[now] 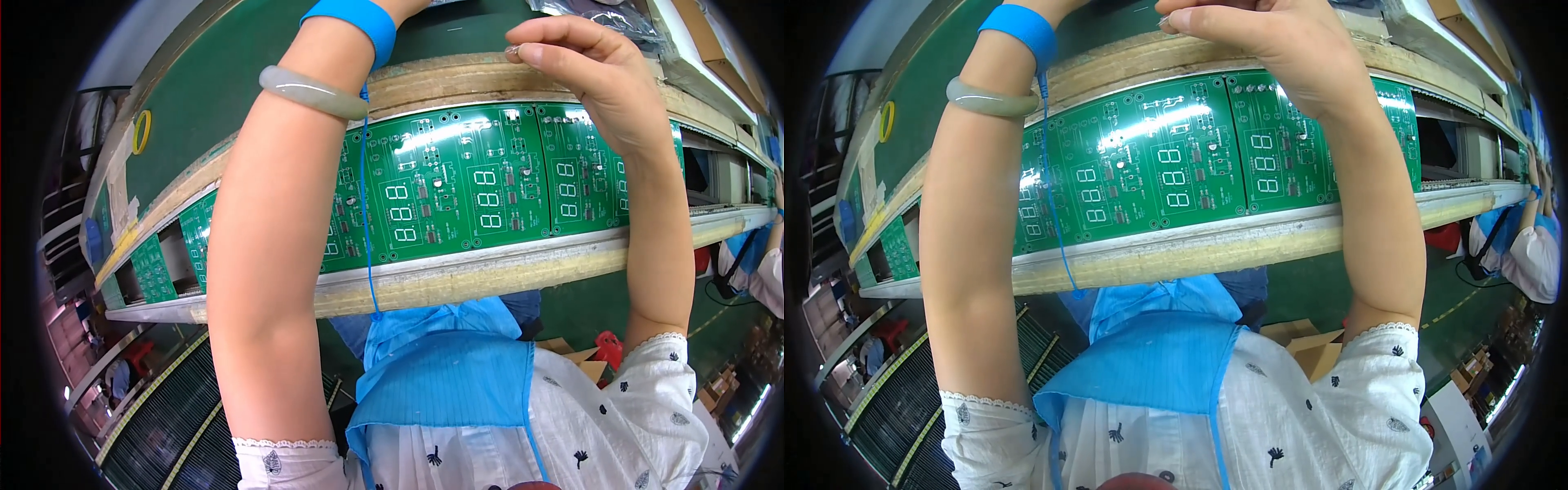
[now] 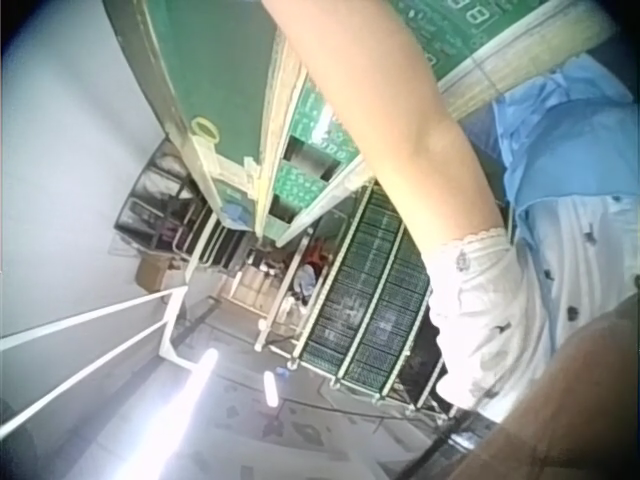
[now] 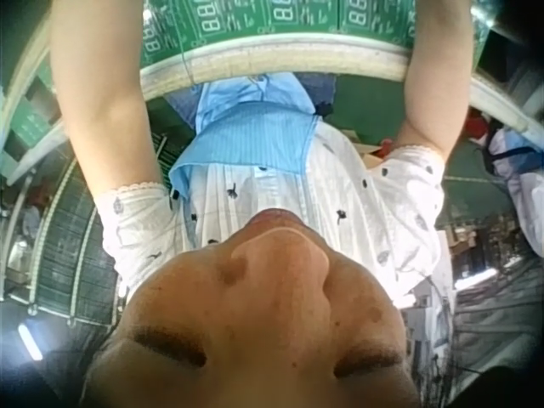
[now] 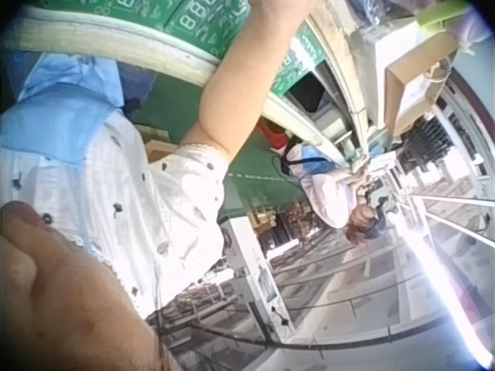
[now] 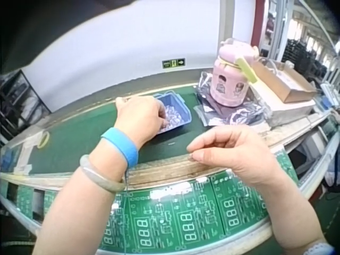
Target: The person inserts small electronic components by hand into a large green printed circuit board.
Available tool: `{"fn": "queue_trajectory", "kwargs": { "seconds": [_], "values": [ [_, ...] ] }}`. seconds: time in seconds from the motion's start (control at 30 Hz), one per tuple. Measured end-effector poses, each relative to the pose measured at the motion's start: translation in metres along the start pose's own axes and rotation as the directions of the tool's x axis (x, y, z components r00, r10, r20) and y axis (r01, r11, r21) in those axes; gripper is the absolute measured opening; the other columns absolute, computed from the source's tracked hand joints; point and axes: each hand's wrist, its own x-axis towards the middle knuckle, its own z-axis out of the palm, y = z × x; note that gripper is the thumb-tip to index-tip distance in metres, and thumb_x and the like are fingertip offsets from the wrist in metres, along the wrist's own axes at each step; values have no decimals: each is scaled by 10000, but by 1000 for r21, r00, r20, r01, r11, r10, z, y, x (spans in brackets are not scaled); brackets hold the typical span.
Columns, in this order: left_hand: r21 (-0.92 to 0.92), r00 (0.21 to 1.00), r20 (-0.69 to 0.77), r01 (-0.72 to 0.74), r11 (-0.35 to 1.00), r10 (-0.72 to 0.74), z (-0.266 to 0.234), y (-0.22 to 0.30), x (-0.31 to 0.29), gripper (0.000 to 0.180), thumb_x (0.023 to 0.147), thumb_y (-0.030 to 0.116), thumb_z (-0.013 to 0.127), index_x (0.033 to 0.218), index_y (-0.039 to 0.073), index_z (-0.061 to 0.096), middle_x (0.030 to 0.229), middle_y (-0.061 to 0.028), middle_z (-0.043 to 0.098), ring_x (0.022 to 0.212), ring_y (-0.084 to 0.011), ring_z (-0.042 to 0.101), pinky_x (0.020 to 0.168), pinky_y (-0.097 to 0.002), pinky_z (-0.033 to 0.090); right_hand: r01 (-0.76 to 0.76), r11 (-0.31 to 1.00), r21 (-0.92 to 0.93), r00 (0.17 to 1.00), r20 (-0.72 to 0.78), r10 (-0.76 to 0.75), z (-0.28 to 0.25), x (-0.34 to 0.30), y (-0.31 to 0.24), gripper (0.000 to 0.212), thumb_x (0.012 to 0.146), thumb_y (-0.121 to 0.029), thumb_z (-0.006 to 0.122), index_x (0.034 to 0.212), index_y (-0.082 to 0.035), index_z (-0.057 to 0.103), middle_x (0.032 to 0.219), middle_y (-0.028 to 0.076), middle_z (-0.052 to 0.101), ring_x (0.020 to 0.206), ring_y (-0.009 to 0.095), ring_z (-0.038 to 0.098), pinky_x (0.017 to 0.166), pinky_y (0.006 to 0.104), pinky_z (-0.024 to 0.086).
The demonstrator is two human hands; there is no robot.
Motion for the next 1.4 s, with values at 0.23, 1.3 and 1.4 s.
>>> {"fn": "queue_trajectory", "kwargs": {
  "seconds": [0.23,1.3,1.4],
  "values": [
    [-73,992,-123,-21,997,12,4,-10,0,164,840,286,747,891,153,829,890,-110,768,922,-291,716,891,-498,371,-23,998,50,999,32,22,2,-1,-1,214,953,-131,729,1141,-29,741,1078,72,746,1049,169,716,977,298,539],
    [-901,914,404,402,-164,22,1,3,-124,189,982,46,653,1127,-48,731,964,-76,752,883,-99,682,821,-209,531,248,570,-783,967,237,-95,27,-16,-14,135,875,-125,736,931,-2,725,871,112,689,897,275,634,813,375,507],
    [-954,984,12,65,-293,180,37,-8,-115,203,979,37,656,1150,-56,714,969,-88,752,888,-111,689,830,-215,536,270,550,-790,962,251,-110,33,-16,-18,134,876,-124,732,932,-3,724,872,113,687,904,275,631,814,374,506]
  ]
}}
